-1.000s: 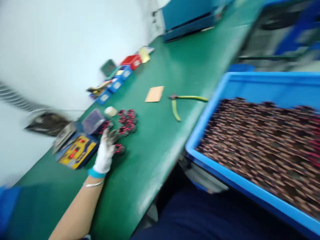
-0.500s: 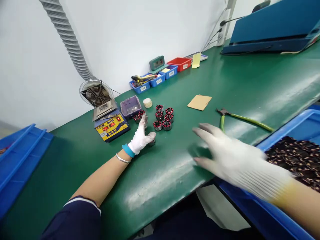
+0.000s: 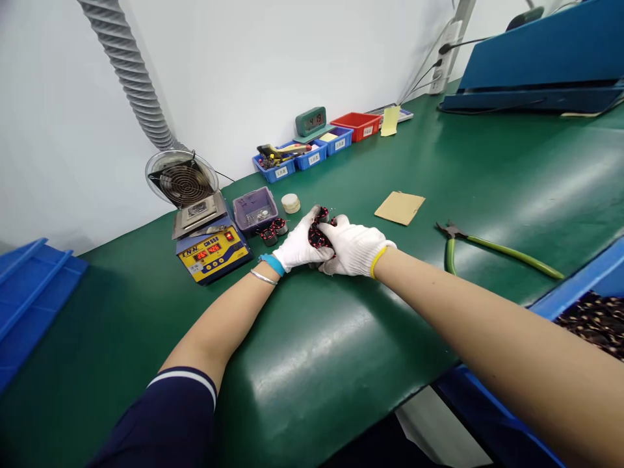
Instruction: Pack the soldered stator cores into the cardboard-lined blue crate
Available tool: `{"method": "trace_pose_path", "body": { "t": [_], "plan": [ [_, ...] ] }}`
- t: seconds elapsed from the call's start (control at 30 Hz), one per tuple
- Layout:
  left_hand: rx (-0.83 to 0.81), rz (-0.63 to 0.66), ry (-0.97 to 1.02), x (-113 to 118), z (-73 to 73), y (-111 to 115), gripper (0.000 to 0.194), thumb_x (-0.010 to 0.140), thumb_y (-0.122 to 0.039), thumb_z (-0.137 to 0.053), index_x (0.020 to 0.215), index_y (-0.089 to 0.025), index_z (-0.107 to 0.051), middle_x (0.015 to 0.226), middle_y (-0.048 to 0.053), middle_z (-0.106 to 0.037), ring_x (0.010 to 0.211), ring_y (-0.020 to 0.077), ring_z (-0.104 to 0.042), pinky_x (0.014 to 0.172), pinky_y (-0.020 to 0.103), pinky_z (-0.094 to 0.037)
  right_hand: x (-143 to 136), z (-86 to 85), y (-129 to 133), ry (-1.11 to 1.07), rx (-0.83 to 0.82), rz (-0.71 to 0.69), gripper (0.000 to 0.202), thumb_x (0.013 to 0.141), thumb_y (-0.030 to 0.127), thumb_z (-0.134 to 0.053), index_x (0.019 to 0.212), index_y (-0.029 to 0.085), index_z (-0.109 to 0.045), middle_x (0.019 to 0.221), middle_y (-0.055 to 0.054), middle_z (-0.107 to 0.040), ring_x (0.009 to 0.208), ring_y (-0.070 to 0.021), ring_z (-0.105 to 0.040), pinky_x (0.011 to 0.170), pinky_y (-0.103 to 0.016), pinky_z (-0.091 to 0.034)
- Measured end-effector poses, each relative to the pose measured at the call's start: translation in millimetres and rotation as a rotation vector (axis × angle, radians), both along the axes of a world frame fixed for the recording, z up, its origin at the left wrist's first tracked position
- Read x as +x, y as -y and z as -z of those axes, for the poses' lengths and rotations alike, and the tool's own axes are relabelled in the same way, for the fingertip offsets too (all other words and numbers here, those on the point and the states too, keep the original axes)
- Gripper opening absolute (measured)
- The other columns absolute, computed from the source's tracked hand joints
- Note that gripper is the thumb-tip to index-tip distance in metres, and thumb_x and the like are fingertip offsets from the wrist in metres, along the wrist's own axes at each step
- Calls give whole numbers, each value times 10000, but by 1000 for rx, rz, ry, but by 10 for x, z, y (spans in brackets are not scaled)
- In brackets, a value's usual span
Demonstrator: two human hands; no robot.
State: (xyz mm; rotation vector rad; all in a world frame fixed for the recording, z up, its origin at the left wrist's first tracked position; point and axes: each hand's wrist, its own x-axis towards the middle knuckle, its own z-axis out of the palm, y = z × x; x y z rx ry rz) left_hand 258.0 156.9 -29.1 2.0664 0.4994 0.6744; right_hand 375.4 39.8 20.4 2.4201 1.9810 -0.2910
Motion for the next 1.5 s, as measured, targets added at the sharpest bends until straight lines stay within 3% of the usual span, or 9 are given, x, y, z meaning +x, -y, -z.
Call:
{"method": "trace_pose_path", "body": {
  "t": [0.23,0.4,0.5,0.6,0.77,0.97,1.1,1.33,1.5],
  "plan": [
    [10,67,-33,-123,-19,79,1326,483,-745,-816,1517,-82,-316,1520,237,-425,1443,397,-374,1243,464,-262,-66,8,-32,-52,-42,-41,964,590,724,-740,1408,295,-465,1344,-160,-438,1008,-327,-630,836,-462,-495],
    [-247,62,209,-142,114,342,994,784,-873,-440,1534,-236,-305,1620,73,-329,1511,282,-287,1264,434,-215,-259,43,207,-52,-27,66,1087,441,758,-790,1390,327,-484,1289,-143,-472,1030,-327,-595,805,-426,-503],
    [-514,25,345,-86,147,458,916,834,-879,-269,1523,-278,-316,1596,36,-368,1502,276,-312,1238,493,-266,-276,35,296,-53,-45,52,984,538,735,-759,1390,314,-502,1307,-148,-450,1052,-320,-570,805,-416,-501],
    [-644,63,391,-65,120,521,898,851,-868,-159,1472,-266,-404,1523,37,-463,1498,285,-319,1225,527,-277,-195,47,347,-51,-44,-2,838,682,652,-701,1420,311,-495,1389,-147,-405,1089,-315,-551,817,-412,-498],
    [-665,76,394,-70,117,526,850,879,-809,-128,1410,-245,-477,1410,58,-556,1492,296,-324,1191,551,-318,-180,70,385,-7,-13,-33,683,823,534,-589,1454,307,-462,1524,-134,-291,1141,-322,-519,823,-417,-504],
    [-593,58,293,-66,152,459,919,841,-829,-21,1492,-282,-369,1479,42,-473,1492,297,-320,1131,565,-388,-442,37,321,-19,-18,136,594,838,598,-545,1299,223,-551,1352,-197,-399,1064,-336,-524,733,-427,-523],
    [-587,37,351,-49,129,487,898,858,-826,-65,1505,-273,-350,1519,43,-434,1504,262,-303,1190,509,-336,-499,51,264,-36,1,175,590,833,608,-545,1298,245,-544,1305,-201,-421,1052,-336,-517,728,-429,-524],
    [-557,-10,388,-75,88,408,769,871,-806,-237,1417,-306,-445,1513,67,-467,1470,277,-349,1173,549,-329,-387,61,213,-71,5,130,516,835,560,-548,1245,250,-595,1299,-185,-447,1079,-343,-539,759,-442,-520],
    [-711,-89,440,-88,-44,409,742,838,-794,-322,1304,-263,-551,1404,102,-590,1391,286,-472,1173,502,-360,-137,11,229,-243,81,194,672,774,663,-580,1331,287,-581,1337,-134,-486,1061,-285,-604,856,-387,-497]
  ]
}}
